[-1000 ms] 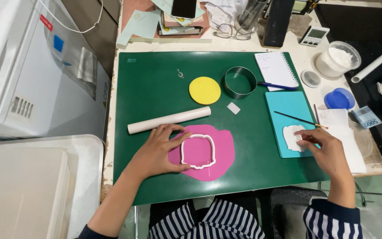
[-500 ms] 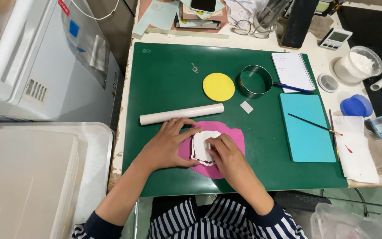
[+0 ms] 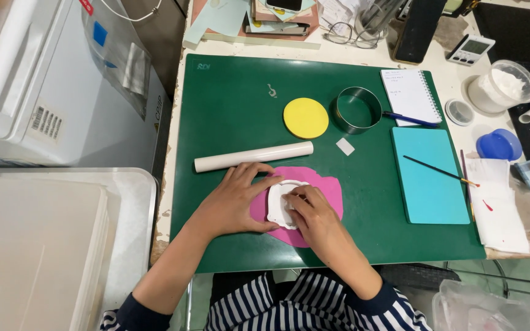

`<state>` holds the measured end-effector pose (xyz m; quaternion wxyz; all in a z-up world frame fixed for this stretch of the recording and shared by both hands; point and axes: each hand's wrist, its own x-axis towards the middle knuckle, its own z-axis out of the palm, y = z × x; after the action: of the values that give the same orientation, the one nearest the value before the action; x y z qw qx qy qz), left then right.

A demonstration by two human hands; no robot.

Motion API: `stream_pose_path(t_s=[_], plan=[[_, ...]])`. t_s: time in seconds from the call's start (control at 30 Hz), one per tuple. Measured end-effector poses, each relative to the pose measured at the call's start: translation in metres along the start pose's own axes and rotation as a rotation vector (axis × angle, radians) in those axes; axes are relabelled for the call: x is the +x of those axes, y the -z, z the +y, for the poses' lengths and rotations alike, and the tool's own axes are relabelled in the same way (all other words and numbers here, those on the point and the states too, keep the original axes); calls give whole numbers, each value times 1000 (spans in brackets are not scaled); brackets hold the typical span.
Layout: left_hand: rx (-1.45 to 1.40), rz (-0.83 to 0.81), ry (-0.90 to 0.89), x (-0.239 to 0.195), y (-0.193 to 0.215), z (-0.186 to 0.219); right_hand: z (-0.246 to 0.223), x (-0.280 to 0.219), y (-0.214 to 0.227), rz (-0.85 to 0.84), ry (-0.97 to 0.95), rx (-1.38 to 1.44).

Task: The person kneads a pink clay piece, rolls it flat with a rolling pin, and presses a white face-shaped cutter into the clay to form an imprint. The person then removes the cutter and uses a small tool to refine the edges of the imprinted shape.

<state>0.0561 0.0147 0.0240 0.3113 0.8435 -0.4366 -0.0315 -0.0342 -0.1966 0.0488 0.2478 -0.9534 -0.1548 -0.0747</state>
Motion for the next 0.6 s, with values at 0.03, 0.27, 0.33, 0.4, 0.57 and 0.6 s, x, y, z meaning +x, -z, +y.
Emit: stream_pose_path(t_s=[0.03,0.27,0.33,0.4,0.57,0.6], plan=[[-7,-5,4,0,-1,-1,-4,2,1,-26,18,-27],[-18,26,0,1,-4,-4,-3,7,-5,-165,161,-229],[-30,33,3,1,-2,-3,1,3,-14,-156,174,-287],[-45,37,10,0,-2,-2,4,0,-25,-150,186,-341],[-37,43,8,-1,-4,-2,-3,8,-24,-49,218,-449],[-36,46,6,-1,-3,-1,-1,8,-19,-47,219,-452]])
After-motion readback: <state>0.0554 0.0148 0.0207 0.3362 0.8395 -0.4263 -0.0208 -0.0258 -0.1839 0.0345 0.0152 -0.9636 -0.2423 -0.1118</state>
